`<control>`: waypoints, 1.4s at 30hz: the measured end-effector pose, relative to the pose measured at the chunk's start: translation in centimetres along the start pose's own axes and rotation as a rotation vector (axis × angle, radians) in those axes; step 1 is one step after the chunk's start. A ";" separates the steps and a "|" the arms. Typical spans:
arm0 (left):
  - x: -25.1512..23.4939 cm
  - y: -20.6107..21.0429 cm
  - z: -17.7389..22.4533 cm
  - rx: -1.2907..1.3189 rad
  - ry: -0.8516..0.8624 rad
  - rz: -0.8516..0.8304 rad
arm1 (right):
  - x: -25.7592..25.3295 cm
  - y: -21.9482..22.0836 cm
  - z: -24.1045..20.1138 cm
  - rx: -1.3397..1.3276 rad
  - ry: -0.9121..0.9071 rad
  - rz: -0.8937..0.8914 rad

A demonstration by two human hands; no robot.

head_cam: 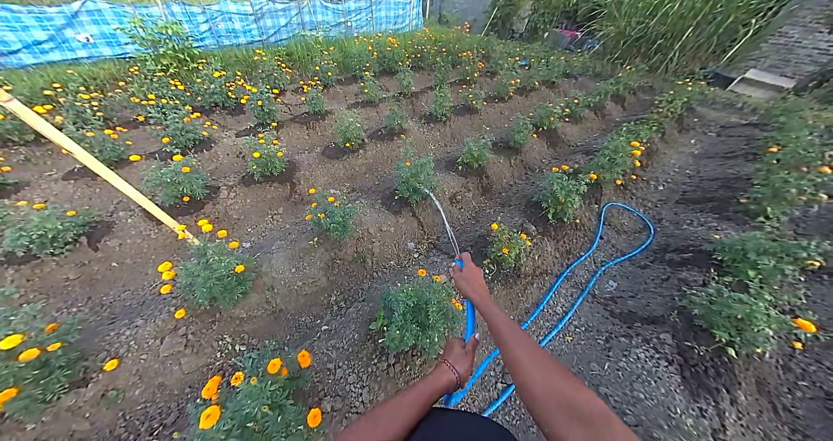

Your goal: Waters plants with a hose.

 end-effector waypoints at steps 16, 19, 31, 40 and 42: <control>-0.1 0.1 0.5 0.002 0.002 -0.017 | -0.4 -0.4 0.4 -0.001 0.039 -0.002; -0.5 0.3 0.0 0.028 0.017 -0.008 | -0.3 -0.5 0.2 -0.010 0.023 -0.009; 0.2 0.6 -0.9 0.025 0.012 0.007 | 0.6 0.4 0.5 0.002 -0.002 -0.010; 0.4 0.5 -0.8 0.000 0.005 0.006 | 0.4 0.6 0.1 0.029 -0.031 -0.048; 0.4 0.5 -0.8 -0.003 -0.003 0.006 | 0.4 0.7 0.1 0.031 -0.028 -0.053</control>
Point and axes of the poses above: each hand's wrist, its own x-axis away from the middle knuckle, its own y-axis out of the palm, z = x × y, the point moved 1 cm from there along -x, towards the middle knuckle, and after that the axes turned 3 degrees about x, right-handed, at the moved point
